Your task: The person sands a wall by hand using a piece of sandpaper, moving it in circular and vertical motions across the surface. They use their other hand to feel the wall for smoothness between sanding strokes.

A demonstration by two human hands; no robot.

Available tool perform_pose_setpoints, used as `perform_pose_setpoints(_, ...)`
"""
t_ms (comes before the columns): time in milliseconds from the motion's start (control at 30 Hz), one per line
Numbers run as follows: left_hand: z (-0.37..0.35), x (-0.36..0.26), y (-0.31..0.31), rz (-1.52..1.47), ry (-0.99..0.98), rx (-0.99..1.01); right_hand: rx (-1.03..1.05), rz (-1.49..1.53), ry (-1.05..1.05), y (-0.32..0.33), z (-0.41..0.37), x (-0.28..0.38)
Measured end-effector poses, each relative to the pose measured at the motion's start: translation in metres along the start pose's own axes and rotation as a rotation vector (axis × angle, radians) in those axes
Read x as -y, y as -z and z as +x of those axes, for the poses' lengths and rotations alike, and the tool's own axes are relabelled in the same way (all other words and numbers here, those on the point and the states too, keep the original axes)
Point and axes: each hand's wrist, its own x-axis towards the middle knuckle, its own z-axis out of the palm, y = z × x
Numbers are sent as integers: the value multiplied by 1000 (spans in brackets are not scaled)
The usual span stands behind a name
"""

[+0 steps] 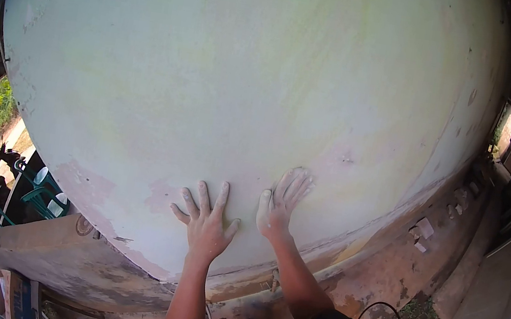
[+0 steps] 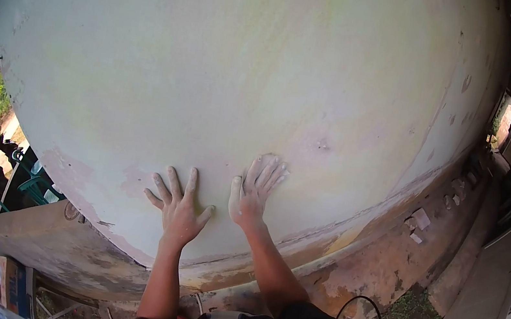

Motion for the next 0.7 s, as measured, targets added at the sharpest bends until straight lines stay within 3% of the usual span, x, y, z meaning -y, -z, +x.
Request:
perform_pose_setpoints(67, -1, 4, -6, 24, -13, -10, -35, 48, -71, 7, 19, 13)
perform_pose_setpoints(267, -2, -1, -5, 13, 0, 0, 15, -15, 62, 38, 52, 0)
perform_pose_setpoints(333, -1, 1, -4, 12, 11, 21, -53, -17, 126, 33, 54, -6)
perform_pose_setpoints(467, 0, 0, -6, 18, 13, 34, -26, -45, 186, -6, -8, -32)
perform_pose_setpoints(567, -1, 1, -5, 13, -3, 35, -46, -45, 170, -18, -20, -20)
perform_pose_setpoints(633, -1, 4, -4, 2, -19, 50, -176, 36, 4, -8, 25, 20)
perform_pose_setpoints(700, -2, 1, -9, -5, -14, 47, -117, -5, 33, 23, 74, 54)
